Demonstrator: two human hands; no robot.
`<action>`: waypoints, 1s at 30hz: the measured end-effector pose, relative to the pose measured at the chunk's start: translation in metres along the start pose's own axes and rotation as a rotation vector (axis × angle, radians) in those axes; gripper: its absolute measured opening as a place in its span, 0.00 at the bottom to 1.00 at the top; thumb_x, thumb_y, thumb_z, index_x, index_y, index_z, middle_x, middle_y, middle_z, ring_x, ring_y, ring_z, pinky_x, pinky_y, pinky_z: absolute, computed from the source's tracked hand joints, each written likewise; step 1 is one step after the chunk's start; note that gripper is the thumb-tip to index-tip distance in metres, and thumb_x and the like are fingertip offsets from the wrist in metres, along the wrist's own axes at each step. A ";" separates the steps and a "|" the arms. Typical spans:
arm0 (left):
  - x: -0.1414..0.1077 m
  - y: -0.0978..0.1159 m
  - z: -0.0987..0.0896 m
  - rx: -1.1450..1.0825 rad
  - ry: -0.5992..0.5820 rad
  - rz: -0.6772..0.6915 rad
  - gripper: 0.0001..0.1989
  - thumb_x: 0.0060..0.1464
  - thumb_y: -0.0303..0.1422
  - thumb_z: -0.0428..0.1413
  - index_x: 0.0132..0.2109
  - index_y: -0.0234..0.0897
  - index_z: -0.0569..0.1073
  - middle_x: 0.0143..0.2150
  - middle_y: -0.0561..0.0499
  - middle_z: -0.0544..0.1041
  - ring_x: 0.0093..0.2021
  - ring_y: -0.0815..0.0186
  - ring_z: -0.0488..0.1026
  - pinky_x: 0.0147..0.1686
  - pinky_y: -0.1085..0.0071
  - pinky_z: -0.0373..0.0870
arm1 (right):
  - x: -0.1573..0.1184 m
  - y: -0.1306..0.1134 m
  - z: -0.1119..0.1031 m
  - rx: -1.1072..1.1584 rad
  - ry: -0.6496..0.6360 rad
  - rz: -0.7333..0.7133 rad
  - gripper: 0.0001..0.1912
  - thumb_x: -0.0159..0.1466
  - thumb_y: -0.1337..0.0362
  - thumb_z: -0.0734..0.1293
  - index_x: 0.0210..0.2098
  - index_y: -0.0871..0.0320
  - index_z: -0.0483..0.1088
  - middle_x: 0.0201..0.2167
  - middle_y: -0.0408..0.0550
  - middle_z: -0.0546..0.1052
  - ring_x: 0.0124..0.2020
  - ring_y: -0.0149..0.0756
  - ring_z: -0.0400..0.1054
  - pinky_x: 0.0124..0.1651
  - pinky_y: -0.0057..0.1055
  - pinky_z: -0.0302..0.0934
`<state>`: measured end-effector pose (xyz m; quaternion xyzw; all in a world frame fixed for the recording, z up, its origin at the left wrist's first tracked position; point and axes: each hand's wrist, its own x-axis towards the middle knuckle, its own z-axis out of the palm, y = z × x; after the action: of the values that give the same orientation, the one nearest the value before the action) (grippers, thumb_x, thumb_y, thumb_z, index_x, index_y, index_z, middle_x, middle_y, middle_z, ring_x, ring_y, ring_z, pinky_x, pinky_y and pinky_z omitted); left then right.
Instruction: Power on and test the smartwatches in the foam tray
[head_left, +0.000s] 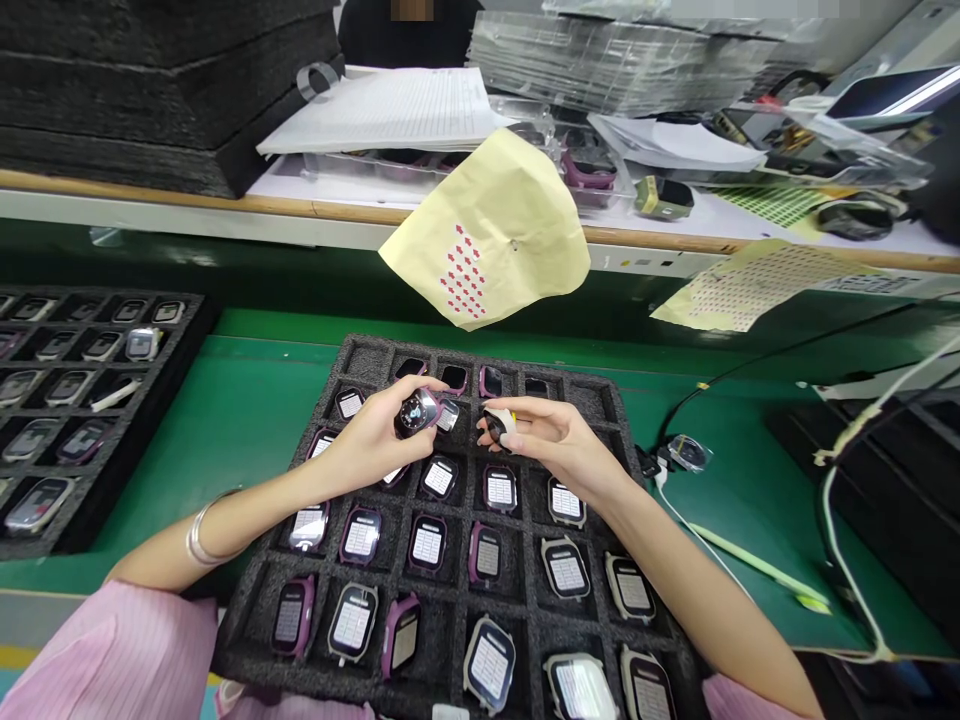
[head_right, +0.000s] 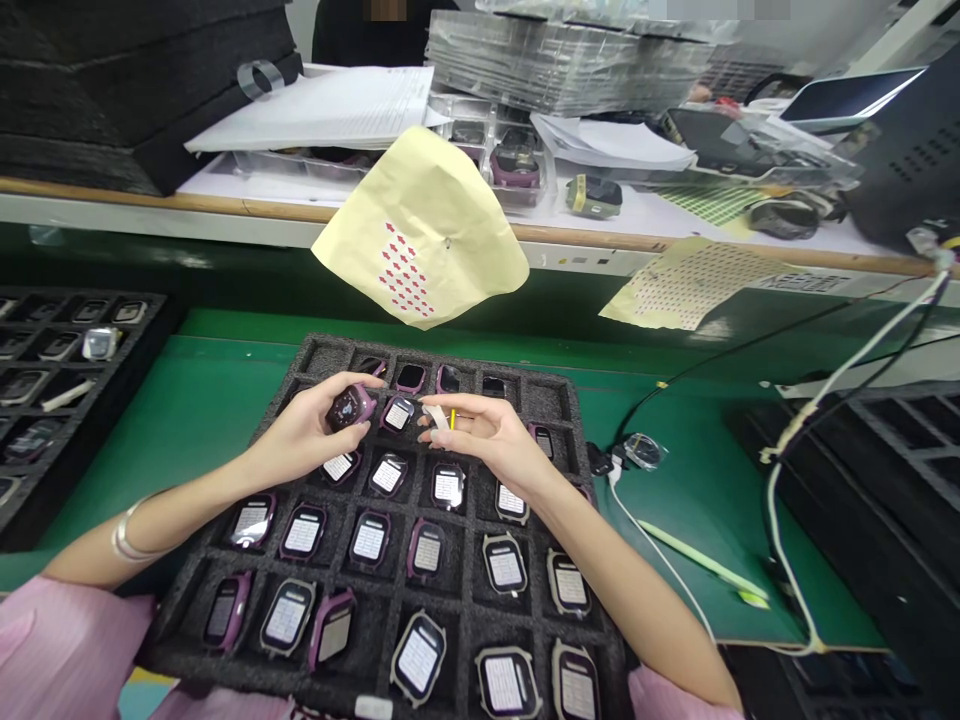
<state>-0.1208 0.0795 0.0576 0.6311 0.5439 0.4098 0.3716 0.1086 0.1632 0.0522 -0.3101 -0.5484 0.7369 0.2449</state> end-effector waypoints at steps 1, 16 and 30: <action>0.000 0.000 0.000 0.002 -0.008 -0.009 0.20 0.55 0.28 0.54 0.55 0.36 0.66 0.45 0.49 0.75 0.45 0.63 0.73 0.48 0.68 0.69 | 0.000 0.000 0.000 0.001 -0.003 0.002 0.21 0.52 0.64 0.78 0.45 0.57 0.77 0.38 0.52 0.80 0.37 0.41 0.77 0.43 0.37 0.69; 0.004 -0.006 0.000 -0.019 0.003 -0.083 0.20 0.54 0.29 0.53 0.55 0.36 0.65 0.46 0.48 0.73 0.37 0.66 0.72 0.36 0.72 0.70 | 0.000 0.001 -0.001 -0.047 -0.009 -0.003 0.19 0.53 0.64 0.77 0.45 0.58 0.77 0.38 0.51 0.80 0.39 0.41 0.76 0.47 0.37 0.67; 0.003 -0.007 0.000 -0.215 -0.024 -0.177 0.20 0.53 0.29 0.55 0.54 0.38 0.65 0.44 0.50 0.71 0.22 0.74 0.71 0.22 0.75 0.74 | -0.002 -0.001 0.000 -0.059 0.008 -0.017 0.19 0.54 0.63 0.77 0.45 0.58 0.77 0.37 0.51 0.80 0.38 0.43 0.77 0.43 0.37 0.70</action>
<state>-0.1228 0.0834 0.0518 0.5420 0.5459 0.4235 0.4784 0.1098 0.1616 0.0536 -0.3156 -0.5717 0.7170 0.2440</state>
